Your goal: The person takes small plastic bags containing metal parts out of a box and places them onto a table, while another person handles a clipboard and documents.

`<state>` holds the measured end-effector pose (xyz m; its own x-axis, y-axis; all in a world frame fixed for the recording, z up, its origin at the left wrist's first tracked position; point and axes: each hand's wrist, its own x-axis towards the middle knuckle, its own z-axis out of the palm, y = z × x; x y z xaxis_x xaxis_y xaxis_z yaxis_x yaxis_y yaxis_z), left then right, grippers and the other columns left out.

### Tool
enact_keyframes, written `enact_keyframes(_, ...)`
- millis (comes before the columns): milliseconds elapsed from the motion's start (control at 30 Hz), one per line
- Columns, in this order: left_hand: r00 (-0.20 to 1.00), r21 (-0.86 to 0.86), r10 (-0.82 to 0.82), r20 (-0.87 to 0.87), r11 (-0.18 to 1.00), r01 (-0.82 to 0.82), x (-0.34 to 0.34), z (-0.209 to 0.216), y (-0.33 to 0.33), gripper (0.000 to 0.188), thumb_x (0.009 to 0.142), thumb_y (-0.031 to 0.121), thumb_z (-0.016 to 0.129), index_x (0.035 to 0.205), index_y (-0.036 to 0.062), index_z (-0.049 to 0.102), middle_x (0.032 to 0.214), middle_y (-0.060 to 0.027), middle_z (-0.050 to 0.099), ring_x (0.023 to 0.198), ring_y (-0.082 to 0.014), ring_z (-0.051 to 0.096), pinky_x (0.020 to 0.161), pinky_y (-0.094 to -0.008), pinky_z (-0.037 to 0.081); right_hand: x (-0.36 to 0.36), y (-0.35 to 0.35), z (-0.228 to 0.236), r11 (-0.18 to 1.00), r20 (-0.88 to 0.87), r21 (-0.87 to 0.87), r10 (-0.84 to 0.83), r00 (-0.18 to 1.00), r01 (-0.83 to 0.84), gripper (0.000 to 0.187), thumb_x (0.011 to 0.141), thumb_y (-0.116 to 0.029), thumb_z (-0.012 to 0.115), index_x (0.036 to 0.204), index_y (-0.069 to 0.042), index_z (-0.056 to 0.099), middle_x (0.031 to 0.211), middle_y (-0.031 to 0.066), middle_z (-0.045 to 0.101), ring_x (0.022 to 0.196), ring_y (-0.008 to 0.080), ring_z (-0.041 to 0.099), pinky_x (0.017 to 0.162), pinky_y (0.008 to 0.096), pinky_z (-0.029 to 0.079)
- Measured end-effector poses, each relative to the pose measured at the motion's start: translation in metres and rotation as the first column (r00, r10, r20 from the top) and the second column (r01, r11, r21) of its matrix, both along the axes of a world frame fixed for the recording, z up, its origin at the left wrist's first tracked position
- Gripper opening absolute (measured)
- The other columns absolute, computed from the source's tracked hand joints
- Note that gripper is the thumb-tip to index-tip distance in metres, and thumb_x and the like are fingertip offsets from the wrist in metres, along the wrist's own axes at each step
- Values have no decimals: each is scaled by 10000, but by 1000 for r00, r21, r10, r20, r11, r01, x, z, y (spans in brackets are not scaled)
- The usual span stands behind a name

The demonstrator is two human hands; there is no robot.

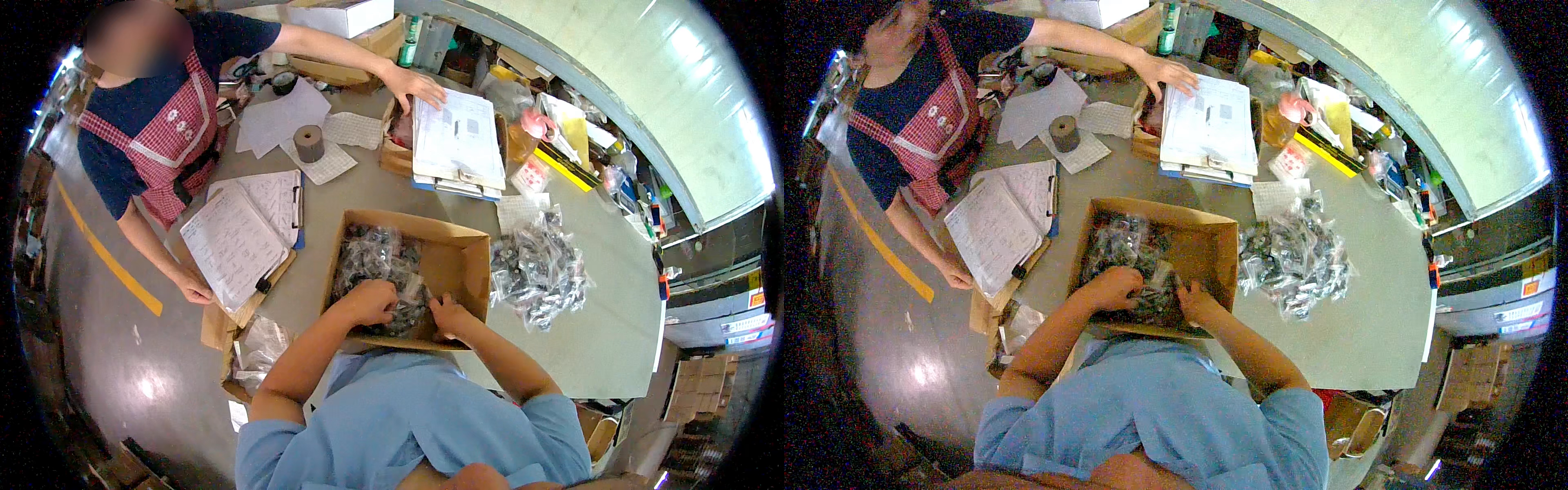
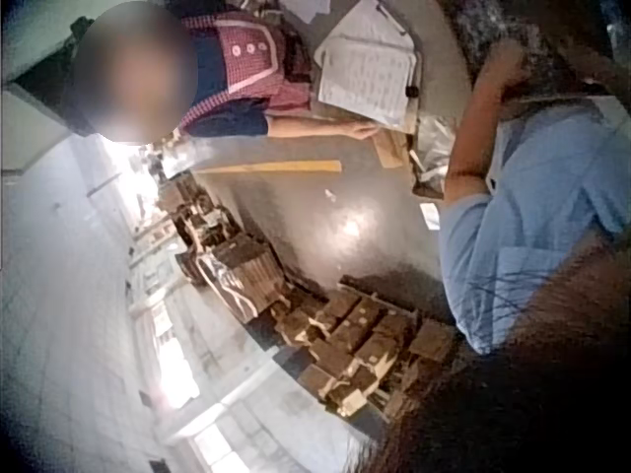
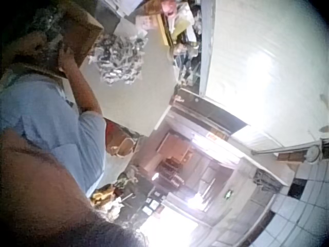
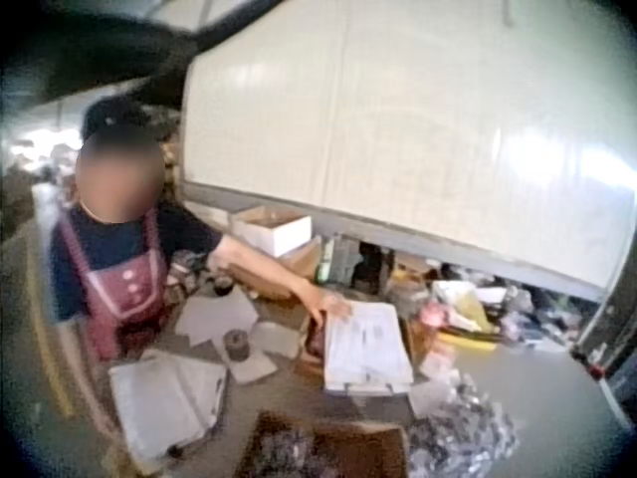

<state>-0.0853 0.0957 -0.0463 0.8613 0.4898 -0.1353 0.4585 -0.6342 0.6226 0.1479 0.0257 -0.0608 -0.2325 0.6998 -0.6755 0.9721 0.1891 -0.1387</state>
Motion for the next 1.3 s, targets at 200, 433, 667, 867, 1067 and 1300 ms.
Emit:
enact_keyframes(200,998,5,31,49,999,-31,-1,-1,-1,154,608,153,682,645,42,583,816,-137,584,819,-333,578,694,-435,468,12,11,6,996,-149,85,2,989,11,440,614,-190,765,982,-60,563,1012,175,575,953,373,580,785,457,490)
enact_keyframes(433,1000,2,-15,26,1000,15,-3,-3,1,163,655,172,665,703,45,575,847,-137,576,844,-336,569,725,-440,466,43,17,68,973,-634,116,-81,769,199,263,619,-58,700,813,-52,524,832,93,561,789,248,564,663,359,469)
enact_keyframes(667,1000,6,-18,20,1000,18,-1,-6,2,175,665,190,673,712,53,576,848,-139,580,844,-339,568,738,-447,464,91,9,129,762,-889,-371,-456,34,530,327,623,-1,712,832,-79,472,892,31,530,783,168,533,695,284,472)
enact_keyframes(867,999,-12,-15,-29,1000,14,0,-9,3,192,649,195,691,735,66,578,844,-138,581,843,-344,569,733,-449,465,98,1,133,666,-858,-513,-375,-351,542,418,585,-16,732,880,-111,452,852,-10,497,794,133,497,665,242,437)
enact_keyframes(1067,999,-38,-10,-37,999,9,1,0,3,224,640,202,704,740,52,572,832,-149,579,811,-353,573,709,-449,470,172,-4,109,437,-955,-280,-220,-200,854,367,611,25,632,940,-80,509,1014,33,489,903,149,506,691,243,448)
enact_keyframes(1300,991,-18,62,116,998,-60,-2,-1,1,143,606,123,669,628,27,564,730,-151,581,743,-352,579,644,-440,458,86,24,120,502,-672,426,-381,635,752,301,736,-30,591,1036,-11,584,958,178,610,888,305,609,763,371,496)
